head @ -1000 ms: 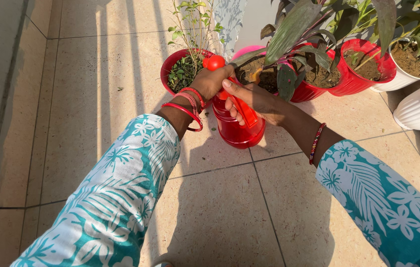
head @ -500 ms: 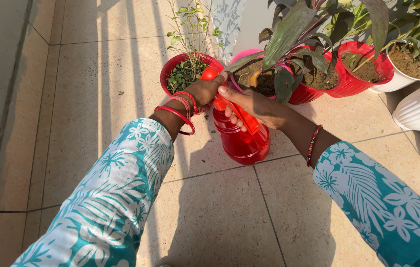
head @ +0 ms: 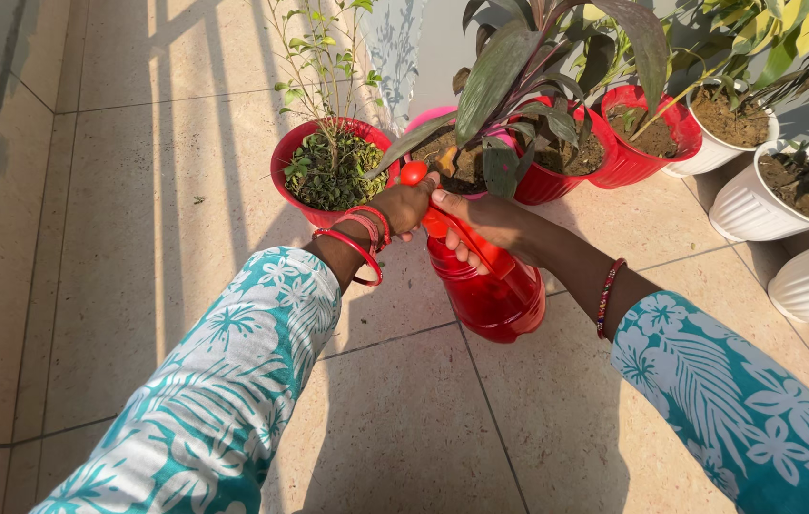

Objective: The person uses a red spray bottle to mist water onto several potted plants arranged on a tiled balcony floor. They move from one plant to the next, spraying the leaves and soil of each pot in sequence.

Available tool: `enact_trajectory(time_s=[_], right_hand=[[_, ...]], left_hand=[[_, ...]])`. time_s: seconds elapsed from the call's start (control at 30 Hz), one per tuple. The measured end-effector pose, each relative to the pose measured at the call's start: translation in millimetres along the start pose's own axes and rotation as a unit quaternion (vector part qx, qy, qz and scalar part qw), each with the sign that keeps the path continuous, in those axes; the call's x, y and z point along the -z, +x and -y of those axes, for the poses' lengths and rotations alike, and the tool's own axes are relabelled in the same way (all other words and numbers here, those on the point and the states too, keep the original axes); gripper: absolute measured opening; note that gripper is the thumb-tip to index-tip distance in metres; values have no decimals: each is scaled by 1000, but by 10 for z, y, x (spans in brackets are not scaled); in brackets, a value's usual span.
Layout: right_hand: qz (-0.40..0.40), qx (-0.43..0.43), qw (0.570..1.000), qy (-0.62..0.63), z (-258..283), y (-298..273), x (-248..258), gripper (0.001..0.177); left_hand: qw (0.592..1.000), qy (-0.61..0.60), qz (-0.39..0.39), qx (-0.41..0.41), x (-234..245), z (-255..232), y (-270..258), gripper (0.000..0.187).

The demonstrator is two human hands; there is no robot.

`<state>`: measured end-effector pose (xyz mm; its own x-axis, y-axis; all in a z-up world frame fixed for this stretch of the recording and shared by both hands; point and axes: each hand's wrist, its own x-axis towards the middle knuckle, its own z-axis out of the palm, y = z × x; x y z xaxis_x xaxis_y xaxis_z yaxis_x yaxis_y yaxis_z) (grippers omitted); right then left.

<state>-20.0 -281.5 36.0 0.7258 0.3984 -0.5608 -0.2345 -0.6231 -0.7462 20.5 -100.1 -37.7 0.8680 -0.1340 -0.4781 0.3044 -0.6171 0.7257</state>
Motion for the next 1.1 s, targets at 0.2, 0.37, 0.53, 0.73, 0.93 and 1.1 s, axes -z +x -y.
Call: enact_trajectory(time_s=[0.2, 0.37, 0.53, 0.73, 0.93, 1.1], right_hand=[[12, 52, 997, 50, -284, -202, 224, 57], [-62, -23, 997, 39, -266, -450, 406, 77], [-147, -28, 988, 36, 5, -690, 801, 78], [-219, -3, 971, 99, 23, -935, 1267, 68], [-199, 61, 973, 104, -53, -1152, 1661, 58], [-173, 124, 973, 83, -24, -1294, 1792, 52]], left_hand=[[997, 78, -18, -10, -292, -36, 209, 89], [928, 198, -129, -287, -594, -171, 777, 64], [934, 140, -185, -271, -480, -965, 330, 54], [936, -203, -162, -237, -751, -1633, -102, 62], [927, -192, -126, -297, -1089, -1753, -183, 64], [870, -277, -85, -399, -1156, -1773, -293, 62]])
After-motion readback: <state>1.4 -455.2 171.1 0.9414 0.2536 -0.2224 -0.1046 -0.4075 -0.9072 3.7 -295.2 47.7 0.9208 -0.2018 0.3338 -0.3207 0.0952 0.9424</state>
